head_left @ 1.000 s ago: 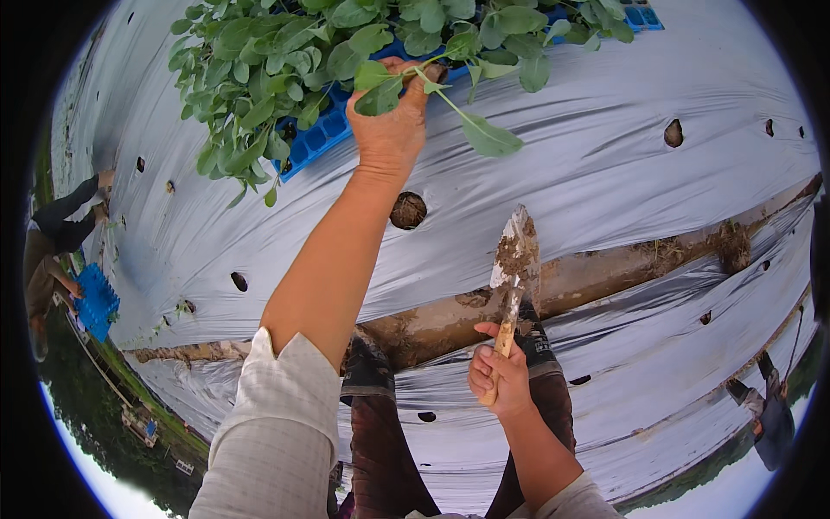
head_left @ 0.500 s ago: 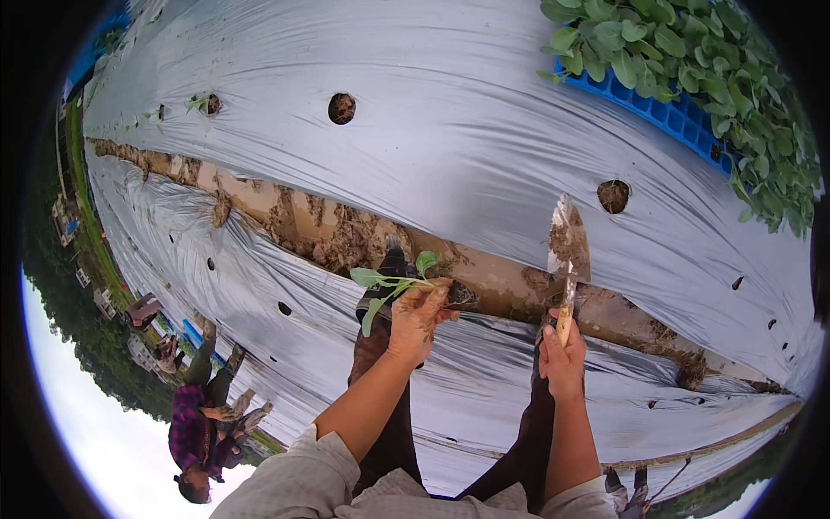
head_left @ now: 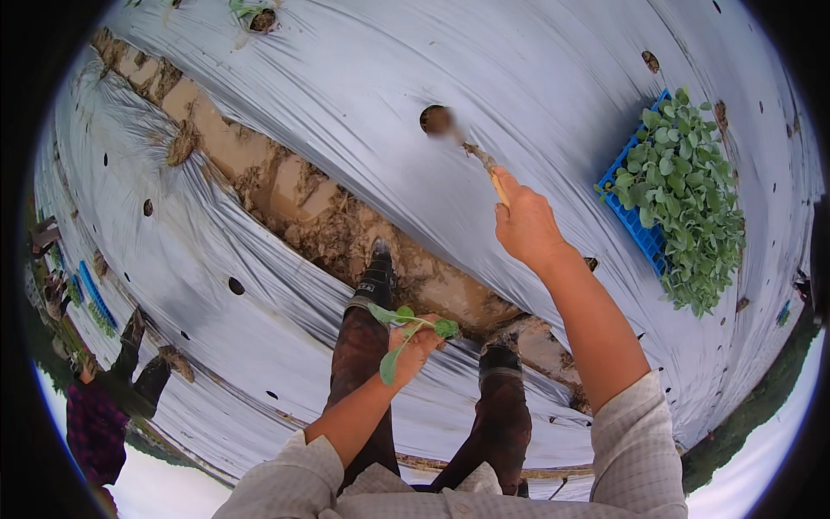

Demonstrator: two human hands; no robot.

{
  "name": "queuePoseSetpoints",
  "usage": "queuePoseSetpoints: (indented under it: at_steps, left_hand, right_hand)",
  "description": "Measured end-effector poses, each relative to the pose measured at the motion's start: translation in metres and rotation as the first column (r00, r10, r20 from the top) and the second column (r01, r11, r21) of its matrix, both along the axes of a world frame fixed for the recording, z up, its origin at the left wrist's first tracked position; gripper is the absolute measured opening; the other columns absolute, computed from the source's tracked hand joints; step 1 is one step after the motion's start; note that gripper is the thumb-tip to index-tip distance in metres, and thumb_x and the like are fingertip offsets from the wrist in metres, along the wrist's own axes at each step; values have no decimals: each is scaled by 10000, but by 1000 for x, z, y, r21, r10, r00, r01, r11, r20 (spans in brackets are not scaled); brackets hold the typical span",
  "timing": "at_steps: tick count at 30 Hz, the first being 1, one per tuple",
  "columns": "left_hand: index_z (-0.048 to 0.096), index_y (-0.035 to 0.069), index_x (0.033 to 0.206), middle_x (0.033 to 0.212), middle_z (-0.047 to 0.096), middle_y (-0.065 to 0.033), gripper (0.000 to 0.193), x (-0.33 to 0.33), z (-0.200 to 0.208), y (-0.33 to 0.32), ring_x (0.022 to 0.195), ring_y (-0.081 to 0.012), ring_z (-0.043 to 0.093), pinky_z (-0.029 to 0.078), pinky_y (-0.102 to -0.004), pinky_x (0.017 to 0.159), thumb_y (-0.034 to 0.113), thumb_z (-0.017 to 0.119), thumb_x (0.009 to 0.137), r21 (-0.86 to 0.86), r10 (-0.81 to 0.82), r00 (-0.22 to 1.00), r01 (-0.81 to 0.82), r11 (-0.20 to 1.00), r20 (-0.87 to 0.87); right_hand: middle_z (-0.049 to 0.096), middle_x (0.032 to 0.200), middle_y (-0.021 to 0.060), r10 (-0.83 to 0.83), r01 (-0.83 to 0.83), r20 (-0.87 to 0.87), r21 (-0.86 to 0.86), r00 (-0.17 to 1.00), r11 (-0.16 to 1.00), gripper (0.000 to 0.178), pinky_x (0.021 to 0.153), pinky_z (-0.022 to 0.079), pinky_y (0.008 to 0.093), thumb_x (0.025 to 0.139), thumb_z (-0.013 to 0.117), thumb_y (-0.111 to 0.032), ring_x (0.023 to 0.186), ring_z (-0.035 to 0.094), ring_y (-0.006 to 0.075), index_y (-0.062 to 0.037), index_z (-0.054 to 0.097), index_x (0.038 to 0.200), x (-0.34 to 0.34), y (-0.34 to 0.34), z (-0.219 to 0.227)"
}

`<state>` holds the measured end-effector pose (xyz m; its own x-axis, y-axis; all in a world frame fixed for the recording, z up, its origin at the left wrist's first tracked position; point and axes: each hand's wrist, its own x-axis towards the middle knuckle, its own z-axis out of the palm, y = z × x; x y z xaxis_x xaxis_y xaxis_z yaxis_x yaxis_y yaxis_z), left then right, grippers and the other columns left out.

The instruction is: The person plants seedlings into pre-cut holes in a white plastic mulch sheet. They use a small hand trowel to loosen soil, place seedlings from a blue tray into the holes, and firm the soil around each plant. The process is repeated along the row.

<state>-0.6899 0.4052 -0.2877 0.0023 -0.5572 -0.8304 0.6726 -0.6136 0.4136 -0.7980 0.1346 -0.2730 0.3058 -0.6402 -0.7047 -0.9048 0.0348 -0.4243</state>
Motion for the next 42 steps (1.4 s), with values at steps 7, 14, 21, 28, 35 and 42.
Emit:
queuePoseSetpoints:
  at_steps: [7, 14, 21, 28, 35, 42]
  left_hand:
    - [576, -19, 1012, 884, 613, -72, 203, 27, 4, -6, 768, -133, 587, 500, -289, 663, -34, 592, 810, -98, 75, 996, -79, 992, -41]
    - [594, -8, 949, 852, 581, -45, 166, 47, 1, -25, 725, -111, 541, 465, -264, 641, -65, 592, 793, -104, 108, 993, -113, 988, -48]
    - [594, 11, 975, 810, 556, -9, 185, 61, -23, -30, 732, -98, 527, 445, -263, 636, -47, 609, 800, -164, 210, 966, -234, 958, -153]
    - [591, 11, 992, 751, 503, 20, 213, 77, -37, -52, 725, -109, 520, 455, -287, 658, 11, 652, 788, -202, 267, 950, -297, 933, -164]
    - [586, 25, 949, 899, 586, -35, 146, 128, -60, -92, 800, -149, 585, 532, -315, 679, 31, 619, 807, 34, 318, 942, -323, 946, 108]
    - [571, 24, 927, 875, 611, -53, 102, 152, -100, -224, 803, -172, 608, 522, -302, 683, 73, 592, 840, -108, 89, 968, -65, 992, 234]
  right_hand:
    - [586, 941, 230, 247, -239, -268, 62, 931, 969, 468, 763, 481, 436, 741, 521, -13, 892, 583, 371, -26, 445, 1203, 58, -46, 1]
    - [601, 962, 223, 469, -450, -300, 134, 831, 883, 239, 749, 493, 410, 738, 485, -9, 902, 593, 351, 34, 572, 957, 85, -99, -9]
    - [604, 957, 226, 465, -393, -290, 273, 836, 878, 249, 739, 494, 402, 723, 484, -3, 893, 596, 353, 49, 576, 949, 111, -133, -23]
    - [619, 972, 194, 448, -378, -346, 253, 824, 891, 240, 738, 509, 391, 713, 480, 12, 883, 606, 351, 31, 604, 917, 122, -109, -58]
    - [588, 1047, 213, 664, -631, -343, 218, 664, 745, 329, 688, 528, 357, 774, 536, -41, 927, 603, 314, 40, 558, 1092, 139, -51, -51]
    - [565, 966, 216, 700, -724, -401, 117, 592, 680, 639, 612, 527, 285, 745, 587, -66, 836, 585, 270, 112, 311, 1293, 111, -10, -44]
